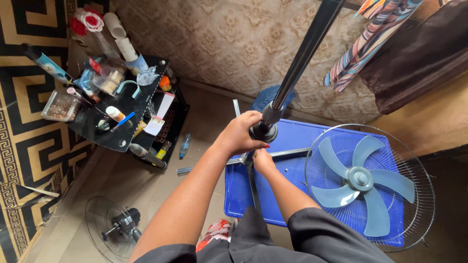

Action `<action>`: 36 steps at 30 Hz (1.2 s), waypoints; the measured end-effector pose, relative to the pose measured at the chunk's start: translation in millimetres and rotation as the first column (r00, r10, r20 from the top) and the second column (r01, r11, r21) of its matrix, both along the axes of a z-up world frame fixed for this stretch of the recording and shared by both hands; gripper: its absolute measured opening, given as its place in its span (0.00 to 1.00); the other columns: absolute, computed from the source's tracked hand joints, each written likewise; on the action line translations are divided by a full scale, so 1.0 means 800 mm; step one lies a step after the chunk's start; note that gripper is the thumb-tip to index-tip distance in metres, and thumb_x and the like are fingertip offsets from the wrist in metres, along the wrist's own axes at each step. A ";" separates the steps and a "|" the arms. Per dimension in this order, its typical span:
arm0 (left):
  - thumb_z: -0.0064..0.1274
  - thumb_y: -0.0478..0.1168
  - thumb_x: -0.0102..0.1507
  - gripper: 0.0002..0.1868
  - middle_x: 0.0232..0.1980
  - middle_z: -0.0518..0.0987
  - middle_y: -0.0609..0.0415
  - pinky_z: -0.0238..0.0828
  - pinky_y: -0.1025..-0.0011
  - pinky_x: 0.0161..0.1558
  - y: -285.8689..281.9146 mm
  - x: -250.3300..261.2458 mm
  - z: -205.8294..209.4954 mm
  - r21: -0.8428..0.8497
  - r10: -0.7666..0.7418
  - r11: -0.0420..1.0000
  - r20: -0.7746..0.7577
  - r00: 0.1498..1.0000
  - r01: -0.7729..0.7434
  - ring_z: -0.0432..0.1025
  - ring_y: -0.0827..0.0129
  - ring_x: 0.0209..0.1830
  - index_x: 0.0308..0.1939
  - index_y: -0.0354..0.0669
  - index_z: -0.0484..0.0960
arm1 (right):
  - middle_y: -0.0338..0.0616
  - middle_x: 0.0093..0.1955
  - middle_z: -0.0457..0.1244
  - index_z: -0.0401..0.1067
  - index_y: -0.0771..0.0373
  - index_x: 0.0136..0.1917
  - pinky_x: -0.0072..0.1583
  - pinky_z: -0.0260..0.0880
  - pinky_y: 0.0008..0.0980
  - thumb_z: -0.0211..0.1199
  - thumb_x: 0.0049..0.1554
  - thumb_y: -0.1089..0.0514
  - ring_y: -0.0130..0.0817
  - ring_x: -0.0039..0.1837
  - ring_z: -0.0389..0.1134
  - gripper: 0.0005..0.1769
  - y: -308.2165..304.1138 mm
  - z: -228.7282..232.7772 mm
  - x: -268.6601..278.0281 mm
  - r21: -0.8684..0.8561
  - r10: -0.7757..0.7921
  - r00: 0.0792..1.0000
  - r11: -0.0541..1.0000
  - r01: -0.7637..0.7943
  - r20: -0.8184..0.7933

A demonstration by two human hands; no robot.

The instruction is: The person uses a screwdriver to tighten screws on a metal fan stand base, securing the central pole to the crossbar. The person adjusts the pole and continues tightening multiple screws to stabilize the assembly.

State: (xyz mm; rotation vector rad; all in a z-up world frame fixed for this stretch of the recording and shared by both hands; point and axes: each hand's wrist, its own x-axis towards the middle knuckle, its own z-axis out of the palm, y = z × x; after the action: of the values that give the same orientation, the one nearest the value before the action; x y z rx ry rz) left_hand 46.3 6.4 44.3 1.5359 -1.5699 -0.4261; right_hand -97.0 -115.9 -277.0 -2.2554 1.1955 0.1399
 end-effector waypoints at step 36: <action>0.76 0.46 0.44 0.37 0.60 0.78 0.50 0.71 0.63 0.60 0.001 -0.004 0.000 0.014 -0.002 1.000 -0.059 0.998 0.003 0.75 0.54 0.59 0.55 0.48 0.80 | 0.58 0.45 0.70 0.70 0.64 0.43 0.53 0.72 0.47 0.74 0.50 0.45 0.55 0.50 0.72 0.22 0.080 0.037 -0.040 0.135 -0.349 0.906 0.936 0.325 0.240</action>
State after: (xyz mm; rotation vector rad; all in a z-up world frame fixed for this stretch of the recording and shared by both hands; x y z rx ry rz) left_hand 42.8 7.5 44.2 1.5193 -1.5262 -0.4808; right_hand -128.9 -51.8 -247.5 -1.8823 1.3801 -0.2264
